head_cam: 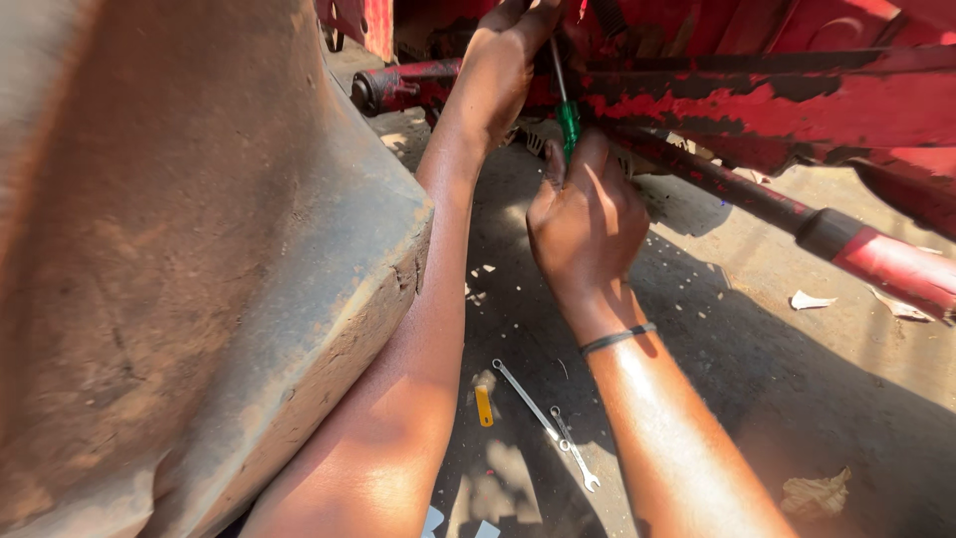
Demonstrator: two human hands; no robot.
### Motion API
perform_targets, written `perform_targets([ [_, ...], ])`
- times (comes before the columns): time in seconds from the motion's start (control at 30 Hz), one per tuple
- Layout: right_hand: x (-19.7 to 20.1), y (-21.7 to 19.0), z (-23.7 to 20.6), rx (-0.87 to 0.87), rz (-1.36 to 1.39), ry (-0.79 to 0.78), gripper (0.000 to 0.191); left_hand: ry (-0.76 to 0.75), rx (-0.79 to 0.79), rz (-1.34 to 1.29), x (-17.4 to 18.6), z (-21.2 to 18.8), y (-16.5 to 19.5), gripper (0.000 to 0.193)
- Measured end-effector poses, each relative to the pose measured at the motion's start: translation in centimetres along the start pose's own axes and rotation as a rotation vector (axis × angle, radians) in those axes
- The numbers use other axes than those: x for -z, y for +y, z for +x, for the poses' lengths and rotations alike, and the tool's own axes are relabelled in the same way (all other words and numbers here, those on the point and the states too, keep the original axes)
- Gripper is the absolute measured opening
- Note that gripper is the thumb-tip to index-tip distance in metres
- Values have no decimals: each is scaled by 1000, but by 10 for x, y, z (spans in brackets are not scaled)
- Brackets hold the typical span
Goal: The person uses a green screwdriver to work on a component under a red vehicle, likely a tractor. The hands manipulate the tool in a confined space near the vehicle's undercarriage.
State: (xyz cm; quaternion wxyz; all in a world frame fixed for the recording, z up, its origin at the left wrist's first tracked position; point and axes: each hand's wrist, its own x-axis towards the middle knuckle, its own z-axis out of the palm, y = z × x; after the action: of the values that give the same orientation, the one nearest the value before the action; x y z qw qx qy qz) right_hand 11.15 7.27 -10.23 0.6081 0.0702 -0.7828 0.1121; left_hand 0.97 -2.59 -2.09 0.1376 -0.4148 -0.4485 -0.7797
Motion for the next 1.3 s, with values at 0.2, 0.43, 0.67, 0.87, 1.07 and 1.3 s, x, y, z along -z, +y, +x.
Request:
perform_targets([
  [0.2, 19, 2, 21, -756, 968, -315, 39, 26, -4, 95, -4, -1, 8, 35],
  [0.43, 18, 18, 19, -1128, 2164, -685, 60, 135, 88, 157, -13, 0, 10, 37],
  [0.67, 4, 26, 9, -927, 2163, -579, 43, 75, 24, 66, -16, 2, 10, 28],
  [0.87, 6, 21, 10, -598, 1028, -422, 35, 100, -15, 89, -13, 10, 1, 28],
  [1.07, 9, 16, 9, 16, -91, -177, 31, 172, 60, 221, -13, 9, -2, 38],
  [1.3, 10, 7, 9, -20, 73, -95, 24, 170, -76, 321, -12, 6, 3, 40],
])
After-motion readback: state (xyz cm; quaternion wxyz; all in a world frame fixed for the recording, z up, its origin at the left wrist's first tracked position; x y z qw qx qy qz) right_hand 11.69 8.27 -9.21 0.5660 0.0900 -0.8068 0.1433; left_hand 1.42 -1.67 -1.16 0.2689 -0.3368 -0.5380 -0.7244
